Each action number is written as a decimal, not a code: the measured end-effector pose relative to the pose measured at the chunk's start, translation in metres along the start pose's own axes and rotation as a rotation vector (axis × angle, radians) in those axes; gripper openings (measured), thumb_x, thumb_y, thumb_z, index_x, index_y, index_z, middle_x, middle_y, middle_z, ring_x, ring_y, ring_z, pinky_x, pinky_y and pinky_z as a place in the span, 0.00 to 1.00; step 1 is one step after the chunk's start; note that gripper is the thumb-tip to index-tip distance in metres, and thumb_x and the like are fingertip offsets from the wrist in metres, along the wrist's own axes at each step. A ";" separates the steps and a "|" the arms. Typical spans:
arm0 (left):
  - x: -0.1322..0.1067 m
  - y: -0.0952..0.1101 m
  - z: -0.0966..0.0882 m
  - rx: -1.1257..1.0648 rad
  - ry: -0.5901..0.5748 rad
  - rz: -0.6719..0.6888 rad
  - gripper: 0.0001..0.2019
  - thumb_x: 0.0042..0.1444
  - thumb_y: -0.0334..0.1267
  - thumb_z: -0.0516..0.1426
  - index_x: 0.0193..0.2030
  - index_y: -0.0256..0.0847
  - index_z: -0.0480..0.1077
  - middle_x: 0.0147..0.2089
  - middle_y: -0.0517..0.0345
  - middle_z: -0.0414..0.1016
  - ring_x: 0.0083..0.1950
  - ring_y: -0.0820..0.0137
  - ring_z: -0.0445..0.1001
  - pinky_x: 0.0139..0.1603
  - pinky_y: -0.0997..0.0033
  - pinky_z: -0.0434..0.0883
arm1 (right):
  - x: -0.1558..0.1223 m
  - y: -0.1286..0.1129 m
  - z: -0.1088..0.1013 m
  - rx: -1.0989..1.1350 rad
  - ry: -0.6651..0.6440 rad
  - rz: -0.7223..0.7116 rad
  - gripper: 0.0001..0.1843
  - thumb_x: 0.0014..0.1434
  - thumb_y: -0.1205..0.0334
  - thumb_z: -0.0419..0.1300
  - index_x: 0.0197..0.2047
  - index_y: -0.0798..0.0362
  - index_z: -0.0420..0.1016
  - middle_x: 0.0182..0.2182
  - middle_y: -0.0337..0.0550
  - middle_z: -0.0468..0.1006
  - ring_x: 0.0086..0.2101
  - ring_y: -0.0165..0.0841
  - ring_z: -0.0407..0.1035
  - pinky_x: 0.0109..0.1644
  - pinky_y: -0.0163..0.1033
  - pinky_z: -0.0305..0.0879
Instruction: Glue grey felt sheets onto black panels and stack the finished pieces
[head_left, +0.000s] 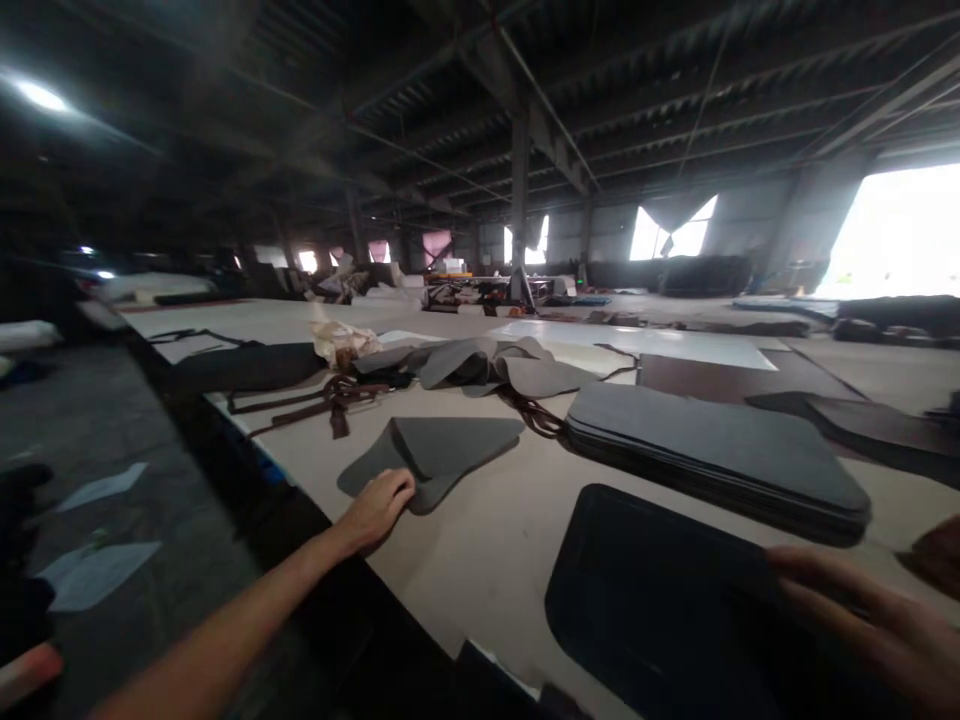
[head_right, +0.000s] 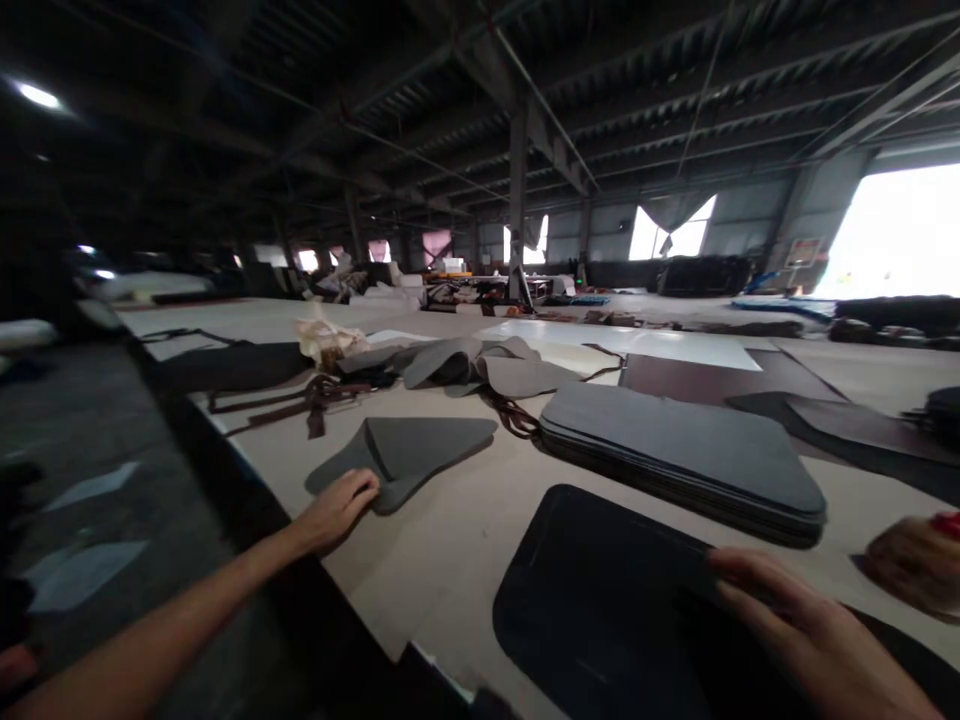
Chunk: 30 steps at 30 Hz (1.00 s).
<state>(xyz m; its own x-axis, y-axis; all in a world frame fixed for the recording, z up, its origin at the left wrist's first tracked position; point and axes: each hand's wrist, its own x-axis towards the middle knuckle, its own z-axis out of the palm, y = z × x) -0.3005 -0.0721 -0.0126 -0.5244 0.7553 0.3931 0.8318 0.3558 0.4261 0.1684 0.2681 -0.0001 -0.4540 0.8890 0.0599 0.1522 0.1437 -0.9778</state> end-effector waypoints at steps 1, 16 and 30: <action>0.002 0.004 -0.008 -0.028 0.035 -0.020 0.14 0.63 0.48 0.47 0.34 0.42 0.65 0.34 0.56 0.70 0.38 0.63 0.68 0.43 0.64 0.67 | -0.004 -0.006 0.009 -0.080 -0.041 -0.020 0.21 0.29 0.41 0.76 0.30 0.33 0.81 0.45 0.50 0.79 0.52 0.57 0.69 0.67 0.57 0.60; -0.088 0.028 -0.056 -0.173 -0.336 -0.007 0.13 0.63 0.48 0.55 0.47 0.45 0.73 0.47 0.56 0.74 0.49 0.64 0.73 0.52 0.68 0.68 | 0.003 -0.036 0.157 -0.313 -0.564 -0.255 0.28 0.57 0.49 0.58 0.58 0.51 0.66 0.55 0.50 0.74 0.51 0.41 0.72 0.57 0.48 0.68; -0.190 -0.009 -0.055 0.109 -0.361 -0.205 0.20 0.52 0.34 0.52 0.45 0.55 0.80 0.48 0.59 0.79 0.55 0.59 0.76 0.58 0.65 0.70 | 0.064 -0.036 0.265 -0.696 -0.383 -0.312 0.24 0.65 0.57 0.56 0.60 0.62 0.68 0.56 0.59 0.72 0.53 0.44 0.70 0.58 0.43 0.62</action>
<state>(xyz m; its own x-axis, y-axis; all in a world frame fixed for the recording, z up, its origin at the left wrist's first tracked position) -0.2186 -0.2487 -0.0462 -0.5997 0.8001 -0.0099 0.7413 0.5602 0.3698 -0.0982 0.2045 -0.0137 -0.8112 0.5741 0.1115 0.4187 0.7033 -0.5745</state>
